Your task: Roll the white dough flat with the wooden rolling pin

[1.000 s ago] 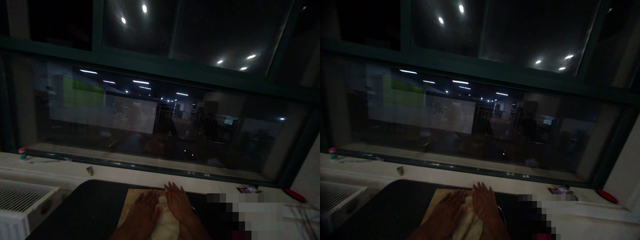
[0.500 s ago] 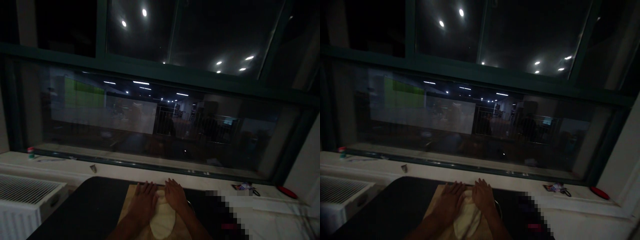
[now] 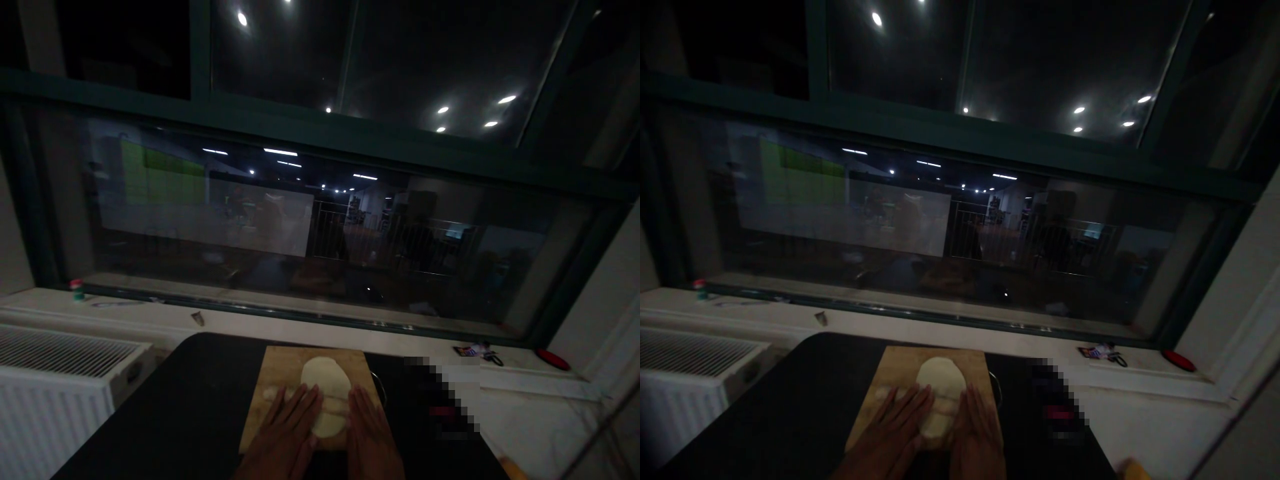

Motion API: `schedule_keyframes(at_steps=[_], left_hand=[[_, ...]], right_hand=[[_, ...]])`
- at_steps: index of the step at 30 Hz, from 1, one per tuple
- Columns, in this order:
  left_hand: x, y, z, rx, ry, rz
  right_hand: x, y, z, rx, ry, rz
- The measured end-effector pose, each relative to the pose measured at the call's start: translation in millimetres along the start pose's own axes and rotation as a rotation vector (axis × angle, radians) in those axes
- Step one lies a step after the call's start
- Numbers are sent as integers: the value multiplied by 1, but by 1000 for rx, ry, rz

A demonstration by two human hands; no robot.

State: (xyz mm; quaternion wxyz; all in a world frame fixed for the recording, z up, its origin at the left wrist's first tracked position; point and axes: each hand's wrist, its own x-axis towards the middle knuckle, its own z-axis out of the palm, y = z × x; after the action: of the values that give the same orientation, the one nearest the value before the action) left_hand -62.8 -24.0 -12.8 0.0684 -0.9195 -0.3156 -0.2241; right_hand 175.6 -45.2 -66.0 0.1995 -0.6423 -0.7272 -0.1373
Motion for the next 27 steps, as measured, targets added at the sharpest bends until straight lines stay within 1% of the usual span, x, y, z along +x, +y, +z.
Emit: schedule_keyframes(at_steps=[2,5,7,10,12,14,16,21,23,25,27], left_hand=[[-2,0,-4,-40,-33,5],[2,-5,-4,-102,-101,-21],[7,-9,-3,-138,-141,-21],[15,-16,-2,-187,-191,-30],[22,-21,1,-214,-207,-52],[32,-28,6,-232,-203,-82],[44,-38,14,-241,-208,-115],[77,-77,29,-213,-267,-193],[86,-92,31,-181,-322,-236],[89,-103,31,-131,-373,-255],[88,-106,31,-75,-359,-312]], right_hand=[[-3,-1,-6,8,-14,-25],[6,-4,-14,-4,-40,-20],[18,-6,-14,-15,-30,-4],[40,-6,-8,-4,-6,14],[58,-4,-4,16,-26,-1],[80,-1,-1,33,-78,3],[105,2,2,52,-149,37],[160,8,20,99,-377,82],[173,10,28,108,-414,67],[179,11,32,111,-419,50],[178,13,32,106,-405,43]])
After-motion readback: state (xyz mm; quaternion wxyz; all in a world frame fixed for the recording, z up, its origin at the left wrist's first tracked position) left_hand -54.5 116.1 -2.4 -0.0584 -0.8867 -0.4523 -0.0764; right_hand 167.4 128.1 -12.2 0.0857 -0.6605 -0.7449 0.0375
